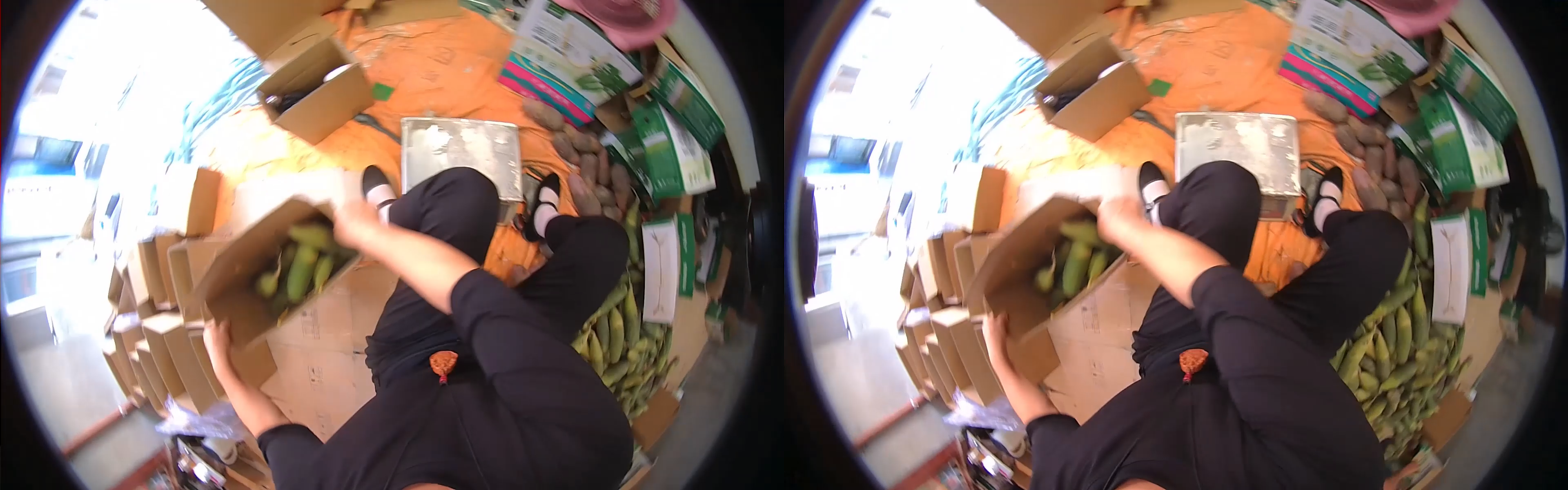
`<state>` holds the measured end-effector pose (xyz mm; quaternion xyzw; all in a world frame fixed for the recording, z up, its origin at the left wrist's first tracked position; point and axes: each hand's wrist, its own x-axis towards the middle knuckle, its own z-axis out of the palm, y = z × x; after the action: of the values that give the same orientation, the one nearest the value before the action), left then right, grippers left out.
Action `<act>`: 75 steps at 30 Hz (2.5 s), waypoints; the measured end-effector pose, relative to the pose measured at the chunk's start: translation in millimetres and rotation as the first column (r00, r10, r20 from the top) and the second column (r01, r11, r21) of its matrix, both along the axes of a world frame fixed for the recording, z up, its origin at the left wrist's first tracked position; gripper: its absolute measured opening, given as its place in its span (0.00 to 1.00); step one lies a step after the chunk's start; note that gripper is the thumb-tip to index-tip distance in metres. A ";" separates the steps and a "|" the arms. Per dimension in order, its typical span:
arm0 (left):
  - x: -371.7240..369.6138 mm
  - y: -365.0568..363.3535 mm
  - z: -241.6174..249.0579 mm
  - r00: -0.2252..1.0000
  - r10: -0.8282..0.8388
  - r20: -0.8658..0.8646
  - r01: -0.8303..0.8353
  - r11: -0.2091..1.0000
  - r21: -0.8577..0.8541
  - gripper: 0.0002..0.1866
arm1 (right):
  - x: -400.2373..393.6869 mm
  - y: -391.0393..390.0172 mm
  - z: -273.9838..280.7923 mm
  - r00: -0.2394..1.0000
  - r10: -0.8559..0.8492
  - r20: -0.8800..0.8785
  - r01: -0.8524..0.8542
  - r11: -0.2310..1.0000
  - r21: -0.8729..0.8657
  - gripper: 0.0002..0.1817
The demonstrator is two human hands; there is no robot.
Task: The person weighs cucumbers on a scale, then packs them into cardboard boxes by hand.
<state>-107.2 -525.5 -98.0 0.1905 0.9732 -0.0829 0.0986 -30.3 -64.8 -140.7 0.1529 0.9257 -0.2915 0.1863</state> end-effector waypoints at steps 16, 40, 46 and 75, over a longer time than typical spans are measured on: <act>86.6 -24.8 -23.3 0.626 0.728 0.279 -0.755 0.476 0.450 0.13 | 19.8 0.7 33.5 0.986 0.025 -0.166 -0.074 0.952 -0.298 0.12; 81.5 456.5 70.2 0.921 -0.321 -0.223 0.322 0.302 0.897 0.12 | 347.4 412.2 79.1 0.386 -0.848 -0.364 0.805 0.502 -0.316 0.08; 168.6 597.4 98.7 0.667 -0.689 -0.284 0.420 0.033 0.907 0.14 | 352.0 464.0 106.8 0.415 -0.749 -0.516 0.901 0.416 0.121 0.07; 164.7 623.2 64.7 0.644 -0.764 0.048 0.281 0.294 0.913 0.12 | 334.9 633.2 203.0 0.804 -0.593 -0.043 0.107 0.073 0.992 0.08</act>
<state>57.5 97.7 -33.4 0.5465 0.6955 0.4233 0.1959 304.6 568.3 62.4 0.5112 0.7658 0.3644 0.1397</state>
